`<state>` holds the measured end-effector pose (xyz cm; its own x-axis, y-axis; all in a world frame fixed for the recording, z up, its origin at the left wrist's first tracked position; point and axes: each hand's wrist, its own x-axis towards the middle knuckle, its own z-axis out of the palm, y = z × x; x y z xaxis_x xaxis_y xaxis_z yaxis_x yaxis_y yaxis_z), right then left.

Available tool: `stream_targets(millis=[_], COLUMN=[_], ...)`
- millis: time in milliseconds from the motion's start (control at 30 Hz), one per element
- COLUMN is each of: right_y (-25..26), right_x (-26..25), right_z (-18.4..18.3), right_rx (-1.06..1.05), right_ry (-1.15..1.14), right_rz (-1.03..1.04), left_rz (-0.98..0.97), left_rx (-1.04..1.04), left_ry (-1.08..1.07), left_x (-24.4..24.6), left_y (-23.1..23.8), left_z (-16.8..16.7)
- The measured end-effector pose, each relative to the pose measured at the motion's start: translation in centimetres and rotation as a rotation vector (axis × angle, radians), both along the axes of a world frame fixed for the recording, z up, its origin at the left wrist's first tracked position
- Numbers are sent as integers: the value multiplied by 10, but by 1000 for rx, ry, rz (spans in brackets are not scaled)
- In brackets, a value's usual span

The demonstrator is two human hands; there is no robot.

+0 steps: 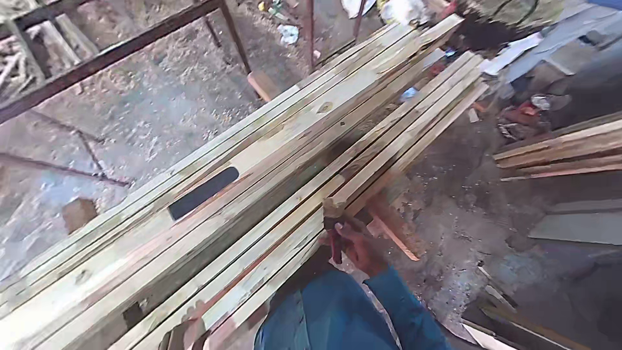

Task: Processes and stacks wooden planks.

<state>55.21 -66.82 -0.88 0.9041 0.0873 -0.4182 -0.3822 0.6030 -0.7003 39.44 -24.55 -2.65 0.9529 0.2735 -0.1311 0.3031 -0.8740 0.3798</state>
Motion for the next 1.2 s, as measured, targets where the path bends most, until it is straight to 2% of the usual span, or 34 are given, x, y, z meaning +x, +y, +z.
stream_targets(millis=[133,333,400,467,533,600,767,833,900,1000,1200], right_y=[4,7,8,7,5,3,7,9,9,4,-7], right_x=[7,14,13,12,10,9,7,2,-9,-29,-61], right_z=[-6,-18,-17,-21,-29,-35,-30,-28,-30,-35,-51], right_rx=[-117,-58,-76,-94,-104,-118,-134,-143,-126,-60,106], right_ry=[2,-30,-30,-43,-62,-57,-16,-14,-19,-16,-4], right_rz=[51,30,25,30,38,25,-77,-185,-313,-492,-698], left_rz=[85,94,91,48,-10,-88,-499,-720,-887,-962,-964], left_rx=[-11,59,87,88,43,-42,-27,96,336,558,784], left_ry=[-30,-76,-82,-142,-232,-304,-267,-225,-241,-384,-424], left_x=[4,9,7,17,46,94,236,279,300,300,296], left_y=[-1,0,-4,-11,-23,-36,-66,-80,-98,-110,-116], left_z=[-7,-20,-13,7,32,36,-18,-38,-46,-70,-80])
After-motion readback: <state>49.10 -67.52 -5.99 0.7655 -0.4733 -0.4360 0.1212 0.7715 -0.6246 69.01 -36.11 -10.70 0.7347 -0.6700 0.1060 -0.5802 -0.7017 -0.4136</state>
